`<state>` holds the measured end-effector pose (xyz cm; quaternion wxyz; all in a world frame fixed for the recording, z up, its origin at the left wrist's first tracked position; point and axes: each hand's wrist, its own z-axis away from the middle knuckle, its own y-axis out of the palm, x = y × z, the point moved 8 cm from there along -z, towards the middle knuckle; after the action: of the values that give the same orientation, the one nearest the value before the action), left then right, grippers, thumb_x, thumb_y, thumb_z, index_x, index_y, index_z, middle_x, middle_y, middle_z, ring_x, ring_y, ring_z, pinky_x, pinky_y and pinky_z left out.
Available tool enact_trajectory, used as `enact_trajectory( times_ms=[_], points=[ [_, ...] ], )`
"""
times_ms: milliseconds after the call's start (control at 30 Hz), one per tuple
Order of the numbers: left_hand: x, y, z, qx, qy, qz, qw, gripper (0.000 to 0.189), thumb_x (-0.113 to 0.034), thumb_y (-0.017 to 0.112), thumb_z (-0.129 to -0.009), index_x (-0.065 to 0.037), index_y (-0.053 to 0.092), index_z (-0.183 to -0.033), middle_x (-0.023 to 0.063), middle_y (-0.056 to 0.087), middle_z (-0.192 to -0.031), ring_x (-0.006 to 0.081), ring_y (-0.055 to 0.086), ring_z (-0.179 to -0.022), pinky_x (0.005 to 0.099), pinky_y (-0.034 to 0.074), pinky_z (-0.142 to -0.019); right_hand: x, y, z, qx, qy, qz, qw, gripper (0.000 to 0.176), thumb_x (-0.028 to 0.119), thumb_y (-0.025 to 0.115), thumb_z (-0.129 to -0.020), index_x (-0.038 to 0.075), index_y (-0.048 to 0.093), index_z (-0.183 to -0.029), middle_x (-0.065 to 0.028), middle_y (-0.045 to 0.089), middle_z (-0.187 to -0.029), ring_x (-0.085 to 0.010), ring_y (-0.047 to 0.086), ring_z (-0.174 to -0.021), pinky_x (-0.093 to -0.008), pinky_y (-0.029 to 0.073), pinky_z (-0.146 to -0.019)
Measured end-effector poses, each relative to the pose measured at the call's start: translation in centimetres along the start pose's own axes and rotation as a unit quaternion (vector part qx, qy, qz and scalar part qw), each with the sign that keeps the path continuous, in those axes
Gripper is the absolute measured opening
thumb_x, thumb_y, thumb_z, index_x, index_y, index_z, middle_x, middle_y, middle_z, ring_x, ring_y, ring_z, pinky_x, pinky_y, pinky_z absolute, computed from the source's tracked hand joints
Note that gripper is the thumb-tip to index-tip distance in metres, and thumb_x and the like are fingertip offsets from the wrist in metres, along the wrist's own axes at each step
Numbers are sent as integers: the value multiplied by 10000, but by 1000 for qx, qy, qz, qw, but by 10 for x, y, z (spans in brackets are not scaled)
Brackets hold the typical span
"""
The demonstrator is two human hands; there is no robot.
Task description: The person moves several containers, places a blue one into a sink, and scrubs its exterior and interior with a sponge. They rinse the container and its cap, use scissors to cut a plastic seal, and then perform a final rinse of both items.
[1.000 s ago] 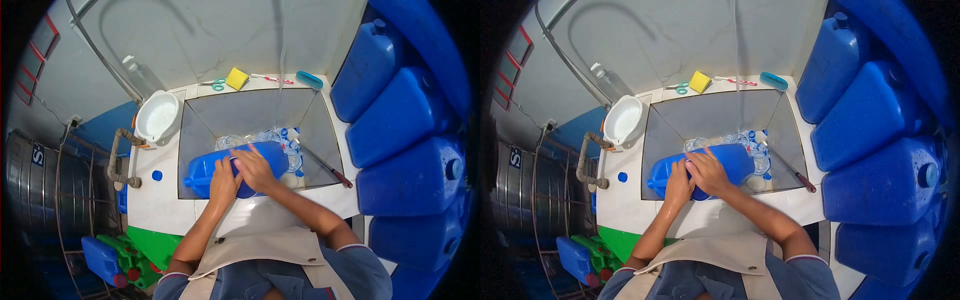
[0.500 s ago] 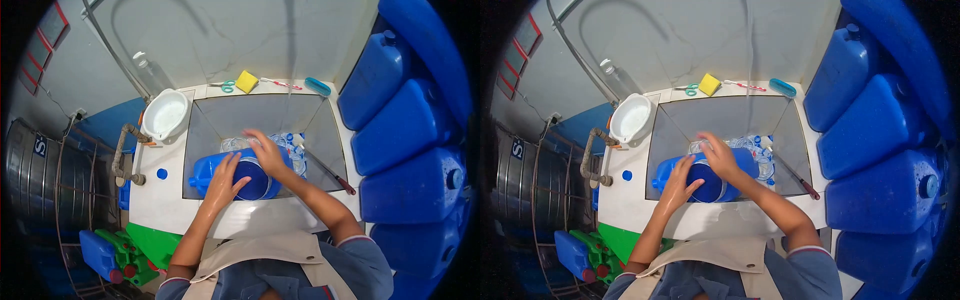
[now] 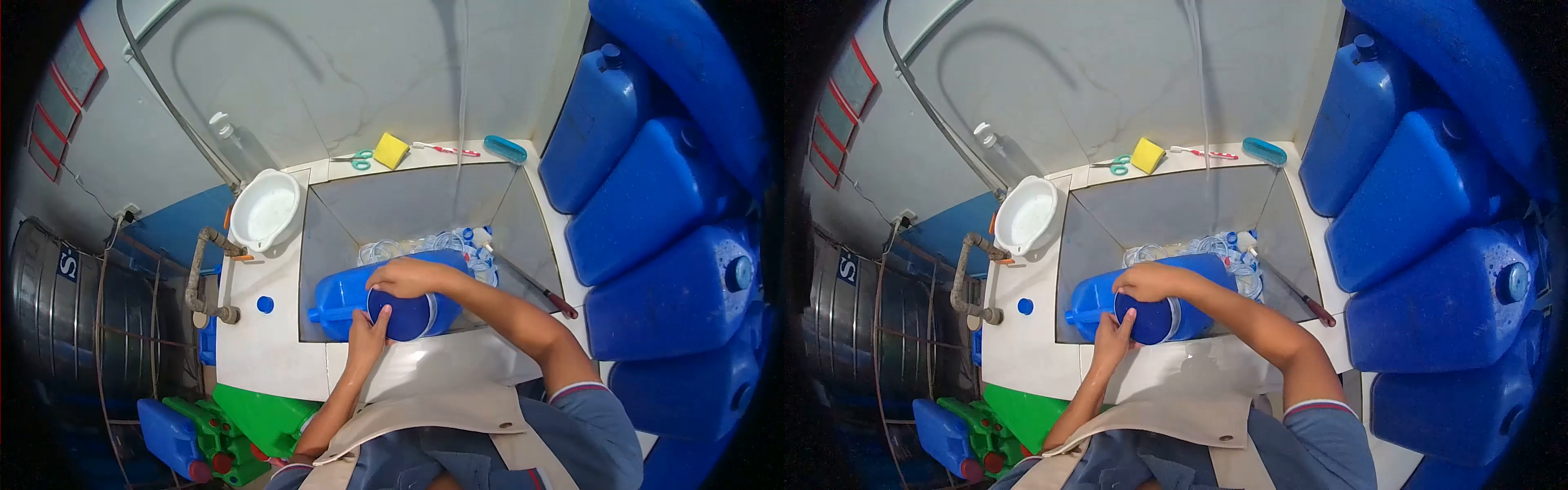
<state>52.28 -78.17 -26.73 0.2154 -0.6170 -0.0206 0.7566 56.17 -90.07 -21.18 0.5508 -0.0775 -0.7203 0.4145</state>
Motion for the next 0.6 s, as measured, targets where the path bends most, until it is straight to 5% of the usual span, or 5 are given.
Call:
enact_trajectory(
  times_ms=[133,200,267,400,600],
  points=[
    [6,-7,9,119,-181,10,976,416,-339,615,-859,47,463,-828,239,622,-737,238,603,-487,323,500,-481,-7,26,-36,206,26,-68,976,303,252,482,-911,10,623,-1026,-125,651,-1012,-253,609,-927,-344,446,-840],
    [-7,-16,-3,176,-67,-258,948,421,-303,610,-862,81,502,-997,248,628,-938,308,659,-713,366,525,-690,-33,-22,-46,-207,41,-175,962,292,273,510,-895,29,630,-1002,-137,658,-942,-245,620,-889,-332,455,-800],
    [-38,-24,-13,86,56,-199,975,426,-286,612,-857,59,500,-1080,236,612,-1003,332,633,-834,370,494,-772,-25,-57,-3,-394,8,-249,885,288,259,495,-909,22,610,-1026,-127,655,-962,-241,618,-905,-338,455,-818],
    [-78,-5,-14,32,305,-137,942,453,-261,630,-844,22,515,-1178,208,573,-1146,278,580,-1028,323,465,-830,12,-33,95,-451,96,-35,887,334,211,482,-914,-9,513,-1163,-195,550,-1171,-334,518,-1109,-407,385,-950],
    [-47,-1,-10,10,138,-121,983,428,-277,643,-831,63,517,-1058,242,598,-1017,333,609,-886,378,464,-799,14,-9,77,-356,100,30,929,306,197,484,-903,-9,522,-1126,-202,542,-1156,-357,431,-1205,-470,237,-1066]
  ],
)
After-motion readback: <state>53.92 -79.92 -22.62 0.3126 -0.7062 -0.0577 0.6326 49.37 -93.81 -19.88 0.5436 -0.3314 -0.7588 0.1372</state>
